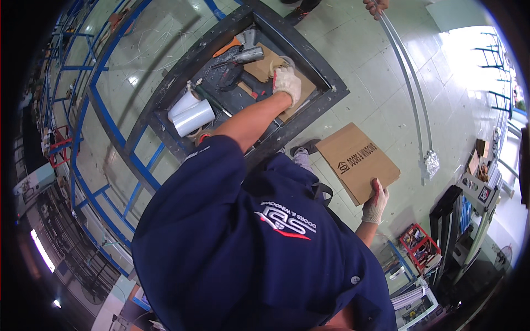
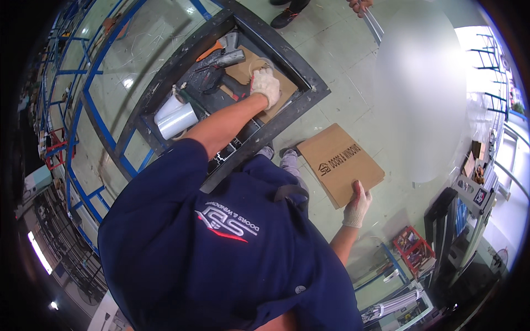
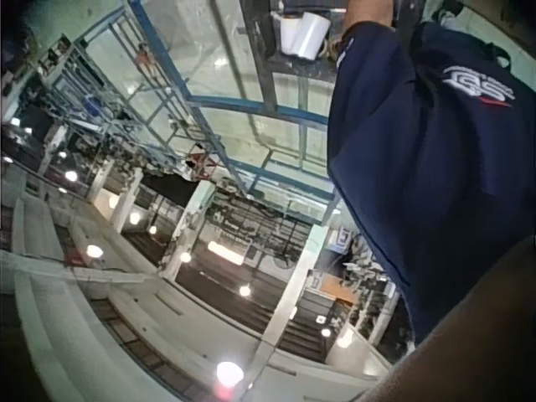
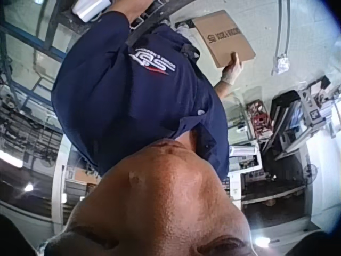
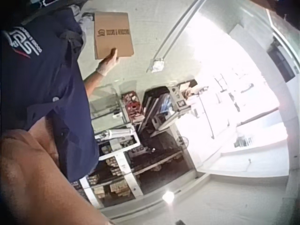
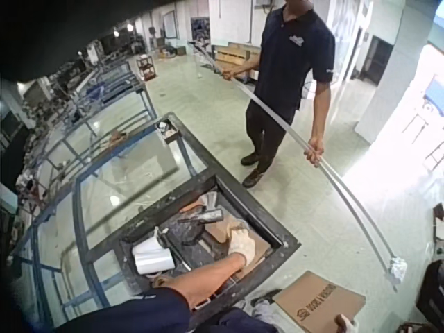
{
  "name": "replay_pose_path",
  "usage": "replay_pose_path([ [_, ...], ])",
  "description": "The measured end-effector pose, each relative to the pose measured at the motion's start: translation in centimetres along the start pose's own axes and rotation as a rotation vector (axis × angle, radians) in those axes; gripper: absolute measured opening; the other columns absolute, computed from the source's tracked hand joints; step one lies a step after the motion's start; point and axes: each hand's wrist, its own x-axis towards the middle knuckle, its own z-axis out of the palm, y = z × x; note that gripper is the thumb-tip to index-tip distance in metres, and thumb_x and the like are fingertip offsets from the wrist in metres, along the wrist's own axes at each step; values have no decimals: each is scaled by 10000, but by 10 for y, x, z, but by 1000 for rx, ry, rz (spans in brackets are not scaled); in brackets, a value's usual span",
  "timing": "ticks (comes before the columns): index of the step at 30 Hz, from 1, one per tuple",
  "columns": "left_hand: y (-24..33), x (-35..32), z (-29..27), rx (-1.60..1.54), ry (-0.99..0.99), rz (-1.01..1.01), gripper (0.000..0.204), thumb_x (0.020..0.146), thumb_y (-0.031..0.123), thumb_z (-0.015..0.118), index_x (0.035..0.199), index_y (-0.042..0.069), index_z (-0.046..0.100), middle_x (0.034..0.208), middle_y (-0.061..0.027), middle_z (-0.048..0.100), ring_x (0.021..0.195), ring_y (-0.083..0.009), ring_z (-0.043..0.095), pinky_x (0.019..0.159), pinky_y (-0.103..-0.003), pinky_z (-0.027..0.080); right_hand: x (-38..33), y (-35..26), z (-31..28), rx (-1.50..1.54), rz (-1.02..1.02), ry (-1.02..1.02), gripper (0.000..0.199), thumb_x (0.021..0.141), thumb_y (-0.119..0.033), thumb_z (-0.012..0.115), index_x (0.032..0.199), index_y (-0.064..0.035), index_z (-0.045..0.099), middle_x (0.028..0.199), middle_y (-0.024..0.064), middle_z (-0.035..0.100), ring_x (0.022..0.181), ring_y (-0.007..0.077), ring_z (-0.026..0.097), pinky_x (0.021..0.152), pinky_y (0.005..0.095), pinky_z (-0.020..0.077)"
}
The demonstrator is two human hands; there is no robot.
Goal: The recorder prepares and organizes metal strips on a workbench, using plastic wrap and a drill.
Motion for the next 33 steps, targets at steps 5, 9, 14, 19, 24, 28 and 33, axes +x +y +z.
replay_pose_path([
  [5, 10, 21, 43, -40, -1, -120, 306, 944, 180, 574, 1134, 68, 787, 1297, -146, 659, 1209, -304, 618, 990, -464, 426, -19, 14, -25, 65, -11, 61, 474, 949, -274, 747, 1219, 96, 624, 1145, 127, 695, 1012, 197, 672, 892, 317, 530],
  [9, 19, 22, 41, -34, -20, -99, 313, 956, 210, 559, 1144, 114, 791, 1293, -116, 675, 1179, -287, 631, 974, -468, 409, -27, 33, -37, 106, 28, 160, 515, 935, -281, 766, 1236, 105, 604, 1129, 128, 687, 1011, 202, 671, 889, 324, 537],
  [14, 29, 13, 13, -161, -102, -10, 303, 925, 208, 588, 1107, 85, 796, 1281, -136, 671, 1170, -289, 632, 981, -469, 406, -23, 35, -34, 51, 52, 162, 540, 914, -295, 795, 1233, 99, 611, 1130, 129, 691, 1015, 209, 670, 894, 332, 539],
  [19, 39, 14, -1, -359, -190, 85, 300, 904, 214, 608, 1117, 126, 801, 1268, -181, 675, 1143, -359, 659, 977, -541, 431, -7, 26, -18, -19, 7, 46, 560, 915, -319, 793, 1232, 110, 623, 1146, 133, 702, 1024, 211, 668, 923, 331, 522],
  [24, 13, 5, -6, -408, 16, 109, 329, 915, 291, 589, 1140, 121, 758, 1181, -218, 670, 1128, -371, 658, 943, -534, 451, -3, 8, -5, 14, 36, 38, 479, 915, -199, 764, 1250, 105, 604, 1131, 146, 698, 1001, 238, 697, 899, 349, 559],
  [28, -43, -10, -31, -179, 14, 63, 371, 898, 398, 629, 1077, 104, 767, 1163, -180, 641, 1115, -329, 619, 954, -501, 431, 0, 11, -8, 25, -5, 53, 462, 923, -209, 752, 1248, 89, 616, 1131, 135, 697, 1008, 236, 695, 901, 353, 555],
  [33, -115, -24, -47, -151, -76, 121, 373, 834, 362, 637, 1077, 118, 778, 1194, -199, 636, 1160, -351, 618, 977, -498, 431, 3, -1, -4, -17, -48, 29, 454, 925, -220, 745, 1239, 85, 623, 1130, 127, 696, 1008, 226, 685, 904, 353, 548],
])
